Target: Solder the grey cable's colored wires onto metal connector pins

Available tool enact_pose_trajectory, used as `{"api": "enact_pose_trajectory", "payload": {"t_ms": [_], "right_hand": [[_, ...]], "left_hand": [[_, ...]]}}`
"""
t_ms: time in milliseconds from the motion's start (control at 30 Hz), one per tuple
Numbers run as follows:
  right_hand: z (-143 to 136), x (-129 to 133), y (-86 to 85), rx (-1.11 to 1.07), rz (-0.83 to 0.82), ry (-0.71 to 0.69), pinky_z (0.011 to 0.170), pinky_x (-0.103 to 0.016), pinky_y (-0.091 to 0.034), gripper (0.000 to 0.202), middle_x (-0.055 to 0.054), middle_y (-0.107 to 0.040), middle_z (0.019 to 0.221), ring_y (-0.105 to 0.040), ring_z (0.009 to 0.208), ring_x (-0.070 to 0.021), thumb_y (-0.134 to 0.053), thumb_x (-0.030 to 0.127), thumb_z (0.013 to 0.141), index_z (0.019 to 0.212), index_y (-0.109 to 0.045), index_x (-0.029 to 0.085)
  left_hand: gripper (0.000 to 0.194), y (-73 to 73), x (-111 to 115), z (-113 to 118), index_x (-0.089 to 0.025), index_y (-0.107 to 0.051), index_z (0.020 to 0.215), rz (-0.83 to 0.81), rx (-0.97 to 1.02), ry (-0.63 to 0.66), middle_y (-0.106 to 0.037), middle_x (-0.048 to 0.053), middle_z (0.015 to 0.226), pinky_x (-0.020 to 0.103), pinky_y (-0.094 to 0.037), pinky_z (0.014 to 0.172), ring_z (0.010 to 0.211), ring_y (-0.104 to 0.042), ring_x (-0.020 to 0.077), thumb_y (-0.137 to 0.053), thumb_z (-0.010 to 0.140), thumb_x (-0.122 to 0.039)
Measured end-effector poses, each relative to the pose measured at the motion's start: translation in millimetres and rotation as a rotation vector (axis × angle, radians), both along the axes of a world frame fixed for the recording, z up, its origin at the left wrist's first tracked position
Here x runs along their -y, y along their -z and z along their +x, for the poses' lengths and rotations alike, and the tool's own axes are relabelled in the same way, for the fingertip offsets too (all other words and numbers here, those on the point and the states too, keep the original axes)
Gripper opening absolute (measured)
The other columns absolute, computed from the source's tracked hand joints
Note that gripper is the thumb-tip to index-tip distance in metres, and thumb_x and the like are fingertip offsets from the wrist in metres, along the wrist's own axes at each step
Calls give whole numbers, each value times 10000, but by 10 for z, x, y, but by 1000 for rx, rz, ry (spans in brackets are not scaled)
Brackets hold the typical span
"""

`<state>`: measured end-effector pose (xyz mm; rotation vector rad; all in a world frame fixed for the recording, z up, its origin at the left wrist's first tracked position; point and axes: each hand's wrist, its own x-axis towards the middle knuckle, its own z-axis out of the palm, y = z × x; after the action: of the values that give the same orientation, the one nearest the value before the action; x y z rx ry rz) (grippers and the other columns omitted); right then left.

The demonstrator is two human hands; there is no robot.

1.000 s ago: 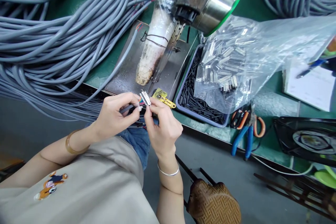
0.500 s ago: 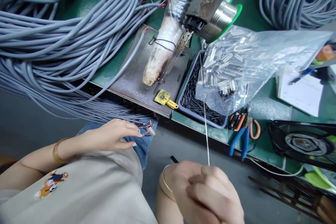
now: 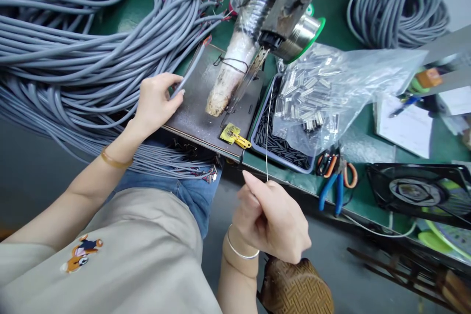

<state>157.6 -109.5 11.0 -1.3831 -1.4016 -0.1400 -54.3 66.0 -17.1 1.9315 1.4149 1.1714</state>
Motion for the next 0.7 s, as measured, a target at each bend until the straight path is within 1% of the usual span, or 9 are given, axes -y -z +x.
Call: {"api": "enact_pose_trajectory", "payload": {"t_ms": [67, 100, 167, 267, 367, 467, 567, 633, 700], "right_hand": [[-48, -28, -81, -13, 191, 67, 398, -290, -325, 203, 28, -569, 526, -469, 379, -122, -688, 410, 939, 950, -806, 244], [-67, -37, -122, -42, 196, 73, 400, -275, -314, 167, 29, -582, 531, -462, 378, -105, -705, 362, 933, 946, -818, 240], [-97, -58, -184, -152, 7, 6, 408, -248, -309, 194, 29, -587, 531, -463, 392, -87, -677, 353, 955, 973, -827, 232], [-112, -126, -198, -352, -220, -175, 411, -232, -352, 332, 17, -611, 542, -512, 421, -104, -636, 467, 964, 1075, -806, 204], [-100, -196, -155, -487, -271, -257, 409, -226, -398, 377, -10, -682, 599, -550, 428, -110, -684, 524, 905, 1040, -794, 190], [-98, -204, -134, -546, -328, -237, 429, -202, -440, 253, -15, -719, 641, -600, 455, -103, -738, 438, 875, 825, -776, 193], [-134, -165, -147, -500, -421, -253, 464, -196, -468, 172, -2, -716, 630, -634, 494, -108, -744, 337, 877, 792, -776, 191], [-172, -145, -146, -410, -506, -277, 477, -205, -463, 144, 1, -714, 634, -623, 503, -107, -735, 300, 879, 797, -780, 190], [-204, -142, -124, -338, -538, -273, 503, -218, -466, 156, -4, -723, 666, -623, 531, -109, -718, 291, 890, 786, -775, 190]], "left_hand": [[248, -67, 170, -84, -141, -792, 1056, -118, 280, 103, -711, 35, 782, 248, -463, 545, 559, -568, 104, -747, 826, -225], [290, -110, 301, -143, -148, -799, 1083, -225, 401, 205, -692, 15, 696, 230, -422, 471, 483, -506, 83, -775, 822, -270], [301, -172, 578, -269, -151, -827, 1032, -477, 541, 435, -680, 10, 600, 209, -383, 394, 429, -479, 78, -835, 774, -306], [278, -149, 869, -408, -141, -849, 945, -692, 603, 630, -773, 84, 717, 234, -527, 466, 504, -610, 120, -874, 734, -320], [269, -38, 942, -426, -142, -854, 988, -722, 533, 706, -814, 116, 807, 227, -547, 504, 523, -632, 120, -846, 776, -308], [237, 18, 911, -340, -146, -853, 1000, -669, 361, 772, -817, 98, 810, 196, -520, 545, 600, -666, 126, -807, 819, -291], [250, -20, 901, -178, -156, -842, 1014, -570, 263, 755, -816, 76, 857, 210, -550, 671, 748, -711, 147, -823, 790, -267], [310, -63, 926, -31, -152, -819, 1037, -556, 354, 718, -813, 74, 915, 251, -587, 799, 831, -736, 160, -853, 746, -255], [284, -97, 968, 125, -136, -779, 1006, -615, 506, 654, -793, 68, 877, 255, -604, 751, 768, -732, 149, -834, 771, -285]]}}
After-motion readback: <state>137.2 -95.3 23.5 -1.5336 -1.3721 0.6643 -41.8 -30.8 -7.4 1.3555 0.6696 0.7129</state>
